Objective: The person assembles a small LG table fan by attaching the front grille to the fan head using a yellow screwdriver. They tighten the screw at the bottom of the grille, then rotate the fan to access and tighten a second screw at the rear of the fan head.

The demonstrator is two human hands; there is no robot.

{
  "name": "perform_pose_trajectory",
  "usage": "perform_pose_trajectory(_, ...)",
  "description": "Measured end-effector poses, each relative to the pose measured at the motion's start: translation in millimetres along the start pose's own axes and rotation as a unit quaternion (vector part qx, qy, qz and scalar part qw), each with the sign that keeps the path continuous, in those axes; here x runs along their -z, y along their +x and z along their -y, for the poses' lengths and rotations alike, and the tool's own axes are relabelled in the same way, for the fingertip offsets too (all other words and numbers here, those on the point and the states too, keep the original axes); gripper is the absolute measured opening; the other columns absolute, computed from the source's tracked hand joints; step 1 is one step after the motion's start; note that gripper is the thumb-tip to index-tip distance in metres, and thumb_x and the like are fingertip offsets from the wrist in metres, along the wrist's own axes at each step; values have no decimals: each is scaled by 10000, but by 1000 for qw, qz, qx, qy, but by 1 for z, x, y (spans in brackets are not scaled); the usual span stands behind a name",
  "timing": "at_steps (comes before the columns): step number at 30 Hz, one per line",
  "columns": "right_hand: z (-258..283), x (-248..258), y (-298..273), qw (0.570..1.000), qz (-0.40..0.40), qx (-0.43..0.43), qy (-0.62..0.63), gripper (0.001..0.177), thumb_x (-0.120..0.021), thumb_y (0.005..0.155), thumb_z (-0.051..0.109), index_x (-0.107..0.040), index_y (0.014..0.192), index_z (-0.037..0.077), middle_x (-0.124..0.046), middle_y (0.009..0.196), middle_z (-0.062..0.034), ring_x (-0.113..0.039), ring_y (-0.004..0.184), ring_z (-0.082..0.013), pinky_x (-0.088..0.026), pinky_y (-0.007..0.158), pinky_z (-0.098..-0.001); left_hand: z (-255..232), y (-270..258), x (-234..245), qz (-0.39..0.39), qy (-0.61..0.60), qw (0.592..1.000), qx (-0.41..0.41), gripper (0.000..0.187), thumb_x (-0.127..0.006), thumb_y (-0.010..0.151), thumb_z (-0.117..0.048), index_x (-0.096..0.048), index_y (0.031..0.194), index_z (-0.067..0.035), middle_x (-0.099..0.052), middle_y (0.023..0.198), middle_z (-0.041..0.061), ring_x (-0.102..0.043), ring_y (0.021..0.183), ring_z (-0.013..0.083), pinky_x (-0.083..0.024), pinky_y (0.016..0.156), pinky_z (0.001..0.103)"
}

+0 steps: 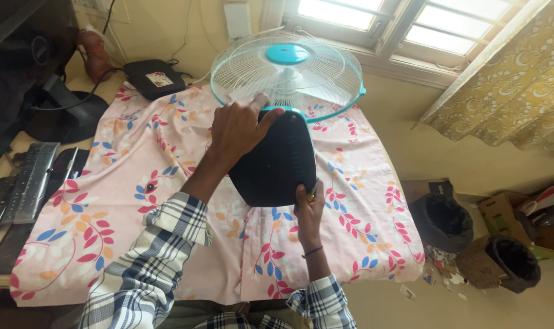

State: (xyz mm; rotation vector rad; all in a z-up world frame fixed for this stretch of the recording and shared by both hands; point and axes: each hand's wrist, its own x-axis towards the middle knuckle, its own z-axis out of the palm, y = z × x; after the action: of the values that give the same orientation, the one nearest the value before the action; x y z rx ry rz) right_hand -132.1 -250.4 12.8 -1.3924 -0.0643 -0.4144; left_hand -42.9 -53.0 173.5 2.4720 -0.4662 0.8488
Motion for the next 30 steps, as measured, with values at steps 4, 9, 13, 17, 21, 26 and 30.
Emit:
perform_pose_trajectory(4,-10,-14,-5,998,-50,-1,36,365,-661,993,387,-503,1139,93,-456,709,64,-379,495,1,-277,412,-194,5,2,2,-145,-120,976,-112,375,-617,1028,-435,-692,1096,-74,-758,1101,141,-733,946,356,-563,791,478)
perform_pose_trajectory(9,-22,-22,-8,998,-53,17,32,384,-656,1005,404,-478,1135,89,-464,742,54,-377,504,-3,-304,423,-203,45,-42,-32,-315,-192,929,-28,278,-582,1133,-277,-623,1257,-32,-683,1333,175,-653,1300,339,-510,1126,424)
perform_pose_trajectory(13,-31,-29,-10,998,-54,-1,36,401,-642,1000,409,-451,1139,85,-451,740,48,-365,497,-11,-301,413,-209,78,-88,-83,-189,-404,878,171,592,-520,1123,-417,-441,1471,56,-566,1405,230,-573,1313,297,-429,1116,398)
perform_pose_trajectory(17,-38,-38,-13,998,-45,-10,38,425,-648,1001,406,-434,1157,74,-469,745,38,-395,503,-28,-327,428,-218,94,-116,-119,34,-617,740,265,836,-369,1015,-658,-420,1537,-7,-518,1522,111,-481,1372,191,-355,1152,337)
perform_pose_trajectory(21,-44,-43,-19,998,-25,-28,51,448,-636,999,415,-423,1223,90,-460,743,37,-409,519,-30,-333,450,-212,96,-121,-138,22,-713,638,291,892,-392,951,-700,-347,1552,-43,-456,1552,62,-443,1402,176,-361,1158,344)
perform_pose_trajectory(26,-51,-46,-17,998,13,-49,-31,464,-637,987,409,-428,1256,95,-496,760,11,-486,569,-61,-410,491,-236,113,-120,-144,-28,-638,710,298,864,-391,976,-699,-448,1487,-5,-527,1473,81,-490,1323,183,-376,1116,324)
perform_pose_trajectory(30,-53,-51,-14,992,24,-38,-120,466,-687,987,333,-483,1312,68,-590,978,-20,-552,809,-116,-488,689,-280,130,-114,-149,-54,-512,798,313,819,-366,1022,-686,-590,1320,44,-646,1198,89,-563,1078,174,-449,969,315)
